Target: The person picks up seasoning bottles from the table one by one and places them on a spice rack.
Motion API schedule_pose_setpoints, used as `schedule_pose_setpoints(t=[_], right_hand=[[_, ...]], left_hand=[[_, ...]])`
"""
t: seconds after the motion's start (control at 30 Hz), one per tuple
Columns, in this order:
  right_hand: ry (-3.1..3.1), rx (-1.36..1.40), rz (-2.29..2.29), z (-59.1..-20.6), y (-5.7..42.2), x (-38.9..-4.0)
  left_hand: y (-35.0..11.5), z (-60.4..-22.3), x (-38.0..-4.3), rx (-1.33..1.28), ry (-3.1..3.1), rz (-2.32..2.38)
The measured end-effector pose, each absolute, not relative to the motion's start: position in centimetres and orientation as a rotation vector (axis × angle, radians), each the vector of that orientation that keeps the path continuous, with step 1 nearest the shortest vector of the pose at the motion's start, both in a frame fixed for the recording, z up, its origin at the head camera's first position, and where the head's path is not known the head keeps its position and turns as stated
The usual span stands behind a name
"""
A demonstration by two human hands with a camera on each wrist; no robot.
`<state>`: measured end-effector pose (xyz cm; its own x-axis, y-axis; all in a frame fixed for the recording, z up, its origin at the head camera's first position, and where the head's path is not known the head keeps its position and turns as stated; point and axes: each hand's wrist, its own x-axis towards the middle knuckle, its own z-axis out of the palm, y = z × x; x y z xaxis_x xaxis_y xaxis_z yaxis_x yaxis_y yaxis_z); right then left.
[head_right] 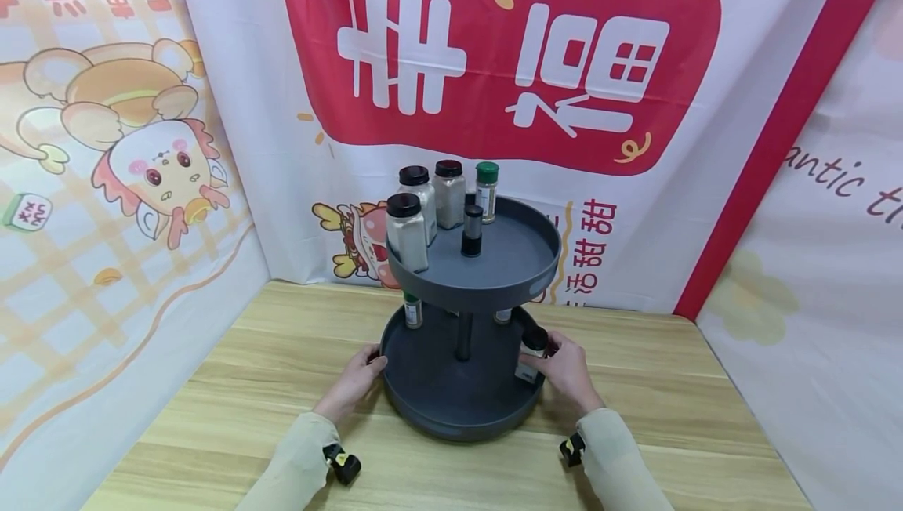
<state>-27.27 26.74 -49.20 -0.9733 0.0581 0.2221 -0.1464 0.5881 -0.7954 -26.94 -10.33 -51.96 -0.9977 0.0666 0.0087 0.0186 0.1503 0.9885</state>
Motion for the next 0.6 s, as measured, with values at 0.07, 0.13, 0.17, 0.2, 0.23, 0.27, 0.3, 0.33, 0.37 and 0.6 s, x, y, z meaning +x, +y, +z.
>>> schedule_pose_setpoints(t=[0.07, 0.13, 0.17, 0.2, 0.23, 0.27, 0.3, 0.33, 0.37, 0.6], right_hand=[[-2.596, 0.085, 1.348, -49.30, 26.80, -27.29], [-2.600, 0.087, 1.358, -49.43, 26.87, -27.31], [-2.603, 0.086, 1.360, -49.50, 26.92, -27.32], [-2.607, 0.083, 1.361, -49.59, 26.99, -27.34], [-2.610, 0.080, 1.365, -49.65, 27.05, -27.36], [-2.610, 0.078, 1.370, -49.67, 27.09, -27.34], [-2.607, 0.077, 1.379, -49.68, 27.12, -27.33], [-2.603, 0.078, 1.387, -49.66, 27.15, -27.32], [-2.598, 0.083, 1.400, -49.62, 27.18, -27.30], [-2.537, 0.115, 1.545, -49.28, 27.02, -27.16]], left_hand=[[-10.33, -51.99, -26.88, 0.081, 2.359, 2.017], [-10.34, -52.04, -26.83, 0.068, 2.362, 2.011], [-10.34, -52.06, -26.82, 0.061, 2.358, 2.011], [-10.31, -52.06, -26.83, 0.049, 2.348, 2.015], [-10.29, -52.06, -26.84, 0.048, 2.342, 2.014], [-10.27, -52.06, -26.87, 0.050, 2.340, 2.012], [-10.25, -52.07, -26.91, 0.051, 2.331, 2.016], [-10.24, -52.03, -26.94, 0.049, 2.323, 2.020], [-10.23, -52.01, -26.96, 0.053, 2.313, 2.025], [-10.54, -51.87, -27.16, 0.051, 2.274, 2.054]])
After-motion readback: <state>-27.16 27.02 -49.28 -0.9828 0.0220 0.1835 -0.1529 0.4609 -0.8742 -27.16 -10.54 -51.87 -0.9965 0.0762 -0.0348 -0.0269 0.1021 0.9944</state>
